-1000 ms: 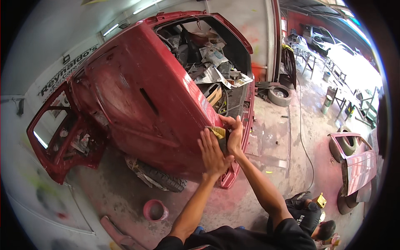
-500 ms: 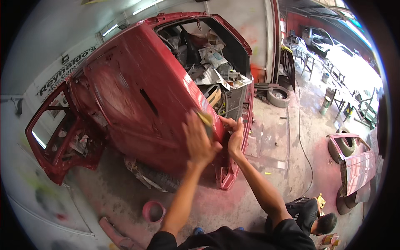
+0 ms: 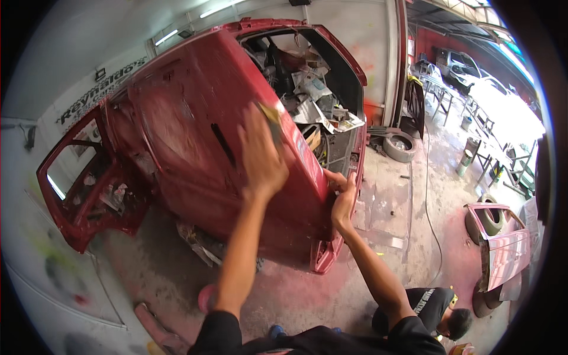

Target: Sanding the surface of a red vehicle panel using a sanding block and water.

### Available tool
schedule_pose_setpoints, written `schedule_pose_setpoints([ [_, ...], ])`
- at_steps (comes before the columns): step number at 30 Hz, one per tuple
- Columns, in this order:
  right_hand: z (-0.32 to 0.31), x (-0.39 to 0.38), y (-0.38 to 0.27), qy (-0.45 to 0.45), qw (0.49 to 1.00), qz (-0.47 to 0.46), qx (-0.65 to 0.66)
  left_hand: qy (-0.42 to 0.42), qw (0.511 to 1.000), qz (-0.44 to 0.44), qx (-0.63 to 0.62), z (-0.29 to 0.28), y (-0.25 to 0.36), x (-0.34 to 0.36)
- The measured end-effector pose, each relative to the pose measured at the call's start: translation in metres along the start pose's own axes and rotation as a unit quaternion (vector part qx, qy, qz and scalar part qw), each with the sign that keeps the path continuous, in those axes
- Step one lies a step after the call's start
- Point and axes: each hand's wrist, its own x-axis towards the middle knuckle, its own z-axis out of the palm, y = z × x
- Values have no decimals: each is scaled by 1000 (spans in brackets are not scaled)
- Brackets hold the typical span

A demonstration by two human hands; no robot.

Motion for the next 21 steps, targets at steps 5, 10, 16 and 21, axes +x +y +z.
schedule_pose_setpoints([
  [5, -1, 1, -2, 23, 999, -29, 11, 28, 999, -37, -12, 27, 33, -42],
  [10, 3, -5, -2, 18, 999, -32, -13, -47, 997, 60, -12, 37, 42, -100],
  [16, 6, -5, -9, 12, 999, -34, -11, 47, 999, -2, 19, 2, 6, 33],
  [21, 4, -5, -11, 31, 999, -41, -13, -49, 995, 20, -83, 32, 63, -111],
])
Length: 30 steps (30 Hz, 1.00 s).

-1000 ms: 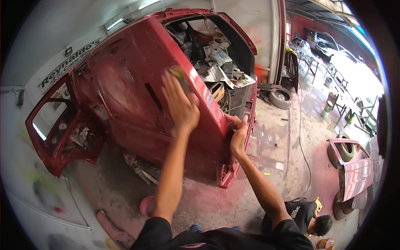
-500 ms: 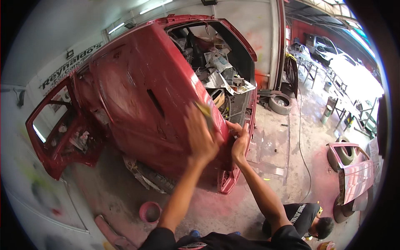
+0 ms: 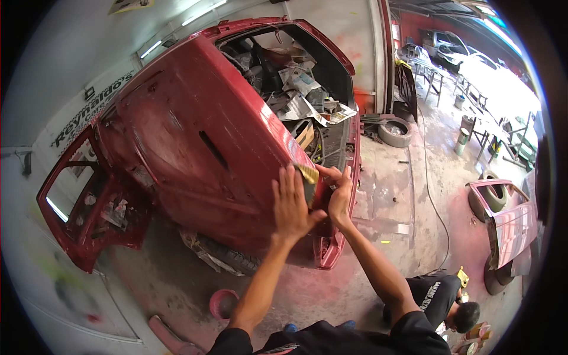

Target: Sanding the surface of a red vehicle panel using a sanding block and water.

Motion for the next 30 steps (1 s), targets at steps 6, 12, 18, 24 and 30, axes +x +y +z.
schedule_pose_setpoints([
  [6, 4, 2, 4, -20, 1000, 4, 18, 73, 993, -39, 84, -59, -68, 126],
  [12, -6, 5, 7, 11, 999, -26, -40, 39, 999, -35, -3, 3, 5, 2],
  [18, 11, -4, -4, -15, 1000, -13, -17, 89, 986, -47, 132, -79, -91, 145],
  [24, -3, 2, -4, -5, 999, -21, -32, 39, 997, -60, 5, 14, 1, -36],
  [30, 10, 0, -1, -30, 999, -12, -26, 116, 980, -97, 132, -86, -111, 134],
])
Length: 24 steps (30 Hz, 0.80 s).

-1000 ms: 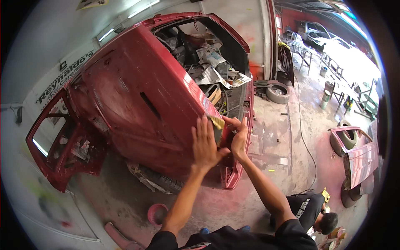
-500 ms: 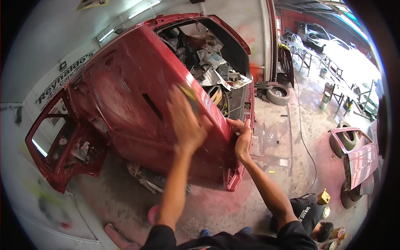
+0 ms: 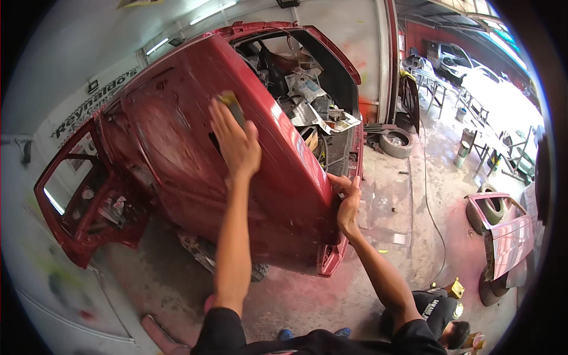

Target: Sanding the surface of a red vehicle panel using a sanding block and water.

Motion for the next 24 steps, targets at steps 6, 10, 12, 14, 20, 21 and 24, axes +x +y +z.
schedule_pose_setpoints([
  [6, -18, 4, 9, 38, 999, -18, -13, -7, 995, 27, -98, 28, 84, -175],
  [10, -21, 5, 7, 35, 999, -10, -24, -45, 997, 3, -65, 26, 60, -147],
  [12, -10, 2, 5, 17, 1000, -13, -22, -19, 997, -46, -62, 8, 15, -52],
  [14, -9, 1, 7, 0, 1000, -16, -27, 6, 994, -73, -83, 2, 6, -31],
  [20, -30, 12, 26, 35, 997, -27, -55, -43, 988, -61, -132, 29, 106, -214],
  [21, -29, 10, 24, 35, 998, -25, -56, -39, 988, -61, -136, 31, 98, -206],
  [24, -21, 13, 24, 34, 997, -29, -66, 2, 993, -87, -79, 35, 43, -116],
])
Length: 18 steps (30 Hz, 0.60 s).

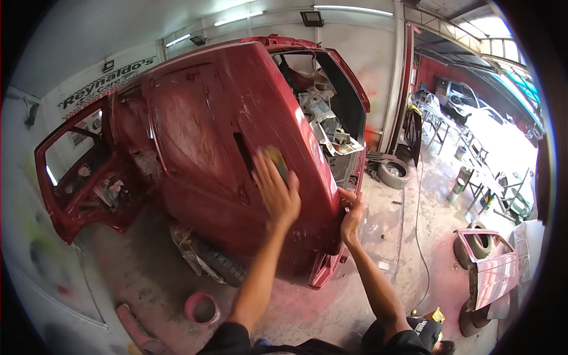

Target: Sanding the surface of a red vehicle panel using a sanding block and water.

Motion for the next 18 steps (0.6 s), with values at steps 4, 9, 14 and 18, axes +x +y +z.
schedule_pose_setpoints([
  [4, 1, 0, 2, 9, 999, -7, -34, 82, 995, 9, 53, 3, -25, 85],
  [9, 7, 11, -25, 52, 991, -46, -114, 166, 984, 70, -2, -1, -27, 89],
  [14, 24, -31, -76, 20, 969, -174, -174, -163, 938, -204, -226, -53, -27, 24],
  [18, 50, -90, -82, -238, 960, -80, -121, -322, 615, -355, -626, -101, -52, -88],
])
